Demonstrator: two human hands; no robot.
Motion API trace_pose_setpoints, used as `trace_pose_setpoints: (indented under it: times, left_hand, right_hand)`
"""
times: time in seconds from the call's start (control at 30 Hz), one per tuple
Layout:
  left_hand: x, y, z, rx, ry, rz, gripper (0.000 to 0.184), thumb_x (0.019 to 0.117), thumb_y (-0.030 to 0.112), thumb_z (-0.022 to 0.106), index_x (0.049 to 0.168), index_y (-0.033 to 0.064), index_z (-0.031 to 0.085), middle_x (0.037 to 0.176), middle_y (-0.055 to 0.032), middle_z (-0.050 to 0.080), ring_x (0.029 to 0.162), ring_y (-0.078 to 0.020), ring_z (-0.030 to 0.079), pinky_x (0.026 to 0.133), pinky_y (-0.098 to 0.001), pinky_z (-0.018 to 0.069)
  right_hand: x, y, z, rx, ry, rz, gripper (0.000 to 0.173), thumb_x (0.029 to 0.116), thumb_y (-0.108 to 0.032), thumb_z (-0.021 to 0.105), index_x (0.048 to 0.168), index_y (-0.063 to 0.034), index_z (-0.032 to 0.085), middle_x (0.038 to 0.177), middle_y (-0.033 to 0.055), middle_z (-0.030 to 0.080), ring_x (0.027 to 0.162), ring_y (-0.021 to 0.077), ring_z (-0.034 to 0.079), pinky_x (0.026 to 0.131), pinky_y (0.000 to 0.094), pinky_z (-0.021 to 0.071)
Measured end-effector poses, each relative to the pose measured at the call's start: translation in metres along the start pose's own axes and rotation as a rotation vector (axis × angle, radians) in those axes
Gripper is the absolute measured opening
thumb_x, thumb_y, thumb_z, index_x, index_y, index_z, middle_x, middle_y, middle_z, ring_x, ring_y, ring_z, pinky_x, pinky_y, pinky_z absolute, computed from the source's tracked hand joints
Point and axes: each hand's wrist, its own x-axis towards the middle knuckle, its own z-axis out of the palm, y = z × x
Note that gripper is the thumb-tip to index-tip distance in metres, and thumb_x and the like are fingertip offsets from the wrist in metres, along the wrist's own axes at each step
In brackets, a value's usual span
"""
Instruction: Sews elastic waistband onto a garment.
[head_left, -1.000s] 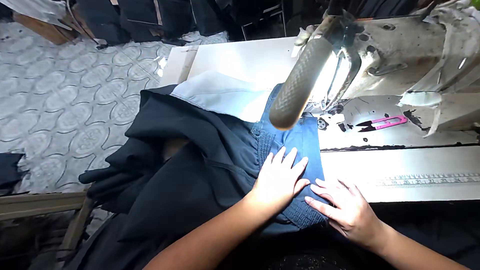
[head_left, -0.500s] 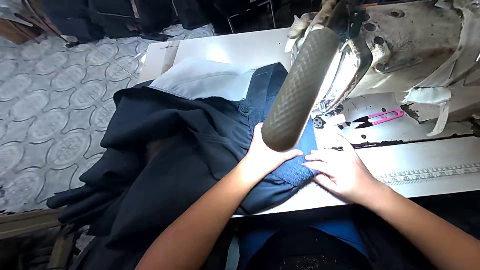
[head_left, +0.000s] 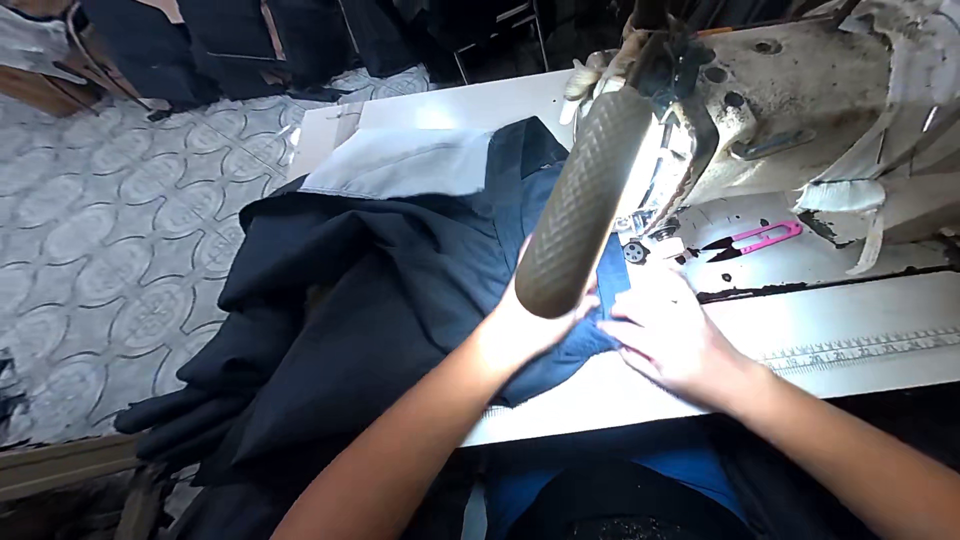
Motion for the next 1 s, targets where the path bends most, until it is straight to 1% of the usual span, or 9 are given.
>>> trace_pose_setpoints:
  times: [0.1, 0.2, 0.33, 0.43, 0.53, 0.7, 0.77, 0.9, 1.0]
  left_hand:
    - [-0.032, 0.032, 0.004, -0.02, 0.019, -0.009, 0.029, 0.1044, 0.02, 0.049, 0.106, 0.0078, 0.075, 0.122, -0.0106, 0.074, 0.117, -0.0276, 0.07, 0.105, -0.0579, 0.0457]
    - [-0.044, 0.038, 0.012, 0.035, 0.112, -0.034, 0.033, 0.1055, 0.024, 0.047, 0.123, 0.0163, 0.074, 0.122, -0.0076, 0.075, 0.116, -0.0263, 0.07, 0.105, -0.0576, 0.0455]
    - [-0.038, 0.024, 0.012, 0.017, 0.108, -0.026, 0.034, 0.1056, 0.034, 0.047, 0.113, 0.0236, 0.079, 0.116, -0.0032, 0.075, 0.111, -0.0235, 0.07, 0.104, -0.0607, 0.0409]
    - [-0.028, 0.013, 0.012, -0.026, 0.074, -0.034, 0.032, 0.105, 0.034, 0.05, 0.11, 0.0226, 0.079, 0.116, -0.0036, 0.074, 0.113, -0.0241, 0.068, 0.107, -0.0639, 0.0358]
    - [-0.02, -0.001, 0.016, -0.043, 0.085, -0.019, 0.03, 0.1036, 0.03, 0.053, 0.11, 0.0213, 0.08, 0.114, -0.0052, 0.074, 0.113, -0.025, 0.067, 0.112, -0.0659, 0.0307]
    - [-0.004, -0.025, 0.021, -0.058, 0.137, -0.005, 0.025, 0.099, 0.03, 0.059, 0.105, 0.0196, 0.081, 0.111, -0.0062, 0.072, 0.116, -0.0272, 0.065, 0.113, -0.0674, 0.0279]
    - [0.003, -0.032, 0.02, -0.062, 0.126, -0.025, 0.025, 0.0983, 0.031, 0.059, 0.104, 0.0194, 0.08, 0.112, -0.0059, 0.072, 0.116, -0.0263, 0.064, 0.112, -0.0677, 0.0271]
    - [0.011, -0.035, 0.017, -0.082, 0.124, -0.082, 0.021, 0.0964, 0.029, 0.063, 0.1, 0.0166, 0.079, 0.113, -0.0052, 0.072, 0.119, -0.0278, 0.063, 0.111, -0.0693, 0.028]
    - [0.013, -0.034, 0.014, -0.082, 0.115, -0.074, 0.021, 0.0962, 0.029, 0.063, 0.1, 0.0156, 0.079, 0.112, -0.0049, 0.071, 0.118, -0.0294, 0.062, 0.109, -0.0706, 0.0288]
  right_hand:
    - [-0.025, -0.008, 0.007, -0.012, 0.097, 0.046, 0.03, 0.0988, -0.022, 0.051, 0.106, -0.0168, 0.08, 0.109, 0.0075, 0.077, 0.104, 0.0245, 0.073, 0.103, 0.0572, 0.0454]
    - [-0.032, -0.009, 0.007, 0.014, 0.111, 0.087, 0.03, 0.0988, -0.021, 0.051, 0.105, -0.0164, 0.08, 0.111, 0.0073, 0.077, 0.105, 0.0228, 0.073, 0.106, 0.057, 0.0432]
    - [-0.024, -0.004, 0.003, 0.042, 0.088, 0.072, 0.029, 0.0983, -0.022, 0.052, 0.101, -0.0152, 0.08, 0.109, 0.0071, 0.077, 0.105, 0.0231, 0.073, 0.11, 0.0581, 0.0387]
    - [-0.012, 0.003, -0.002, 0.058, 0.016, 0.102, 0.03, 0.0981, -0.021, 0.051, 0.102, -0.0118, 0.08, 0.108, 0.0091, 0.077, 0.108, 0.0269, 0.072, 0.112, 0.063, 0.0348]
    - [0.002, 0.013, -0.004, 0.043, -0.02, 0.114, 0.031, 0.0974, -0.022, 0.051, 0.101, -0.0107, 0.079, 0.105, 0.0092, 0.077, 0.105, 0.0277, 0.072, 0.11, 0.0631, 0.0363]
    - [0.022, 0.029, -0.006, 0.058, -0.057, 0.14, 0.023, 0.0935, -0.017, 0.059, 0.099, -0.0086, 0.079, 0.098, 0.0091, 0.077, 0.099, 0.028, 0.073, 0.109, 0.0672, 0.0348]
    - [0.028, 0.034, -0.008, 0.079, -0.091, 0.166, 0.02, 0.093, -0.016, 0.062, 0.099, -0.0077, 0.08, 0.099, 0.0102, 0.076, 0.099, 0.0289, 0.073, 0.113, 0.0684, 0.0289]
    - [0.034, 0.037, -0.006, 0.102, -0.092, 0.19, 0.019, 0.0905, -0.01, 0.066, 0.102, -0.0066, 0.081, 0.109, 0.0119, 0.077, 0.111, 0.0296, 0.071, 0.116, 0.0669, 0.0261]
    - [0.032, 0.037, -0.002, 0.116, -0.04, 0.183, 0.018, 0.0884, -0.008, 0.068, 0.101, -0.0056, 0.081, 0.106, 0.0125, 0.077, 0.109, 0.0294, 0.071, 0.115, 0.067, 0.0265]
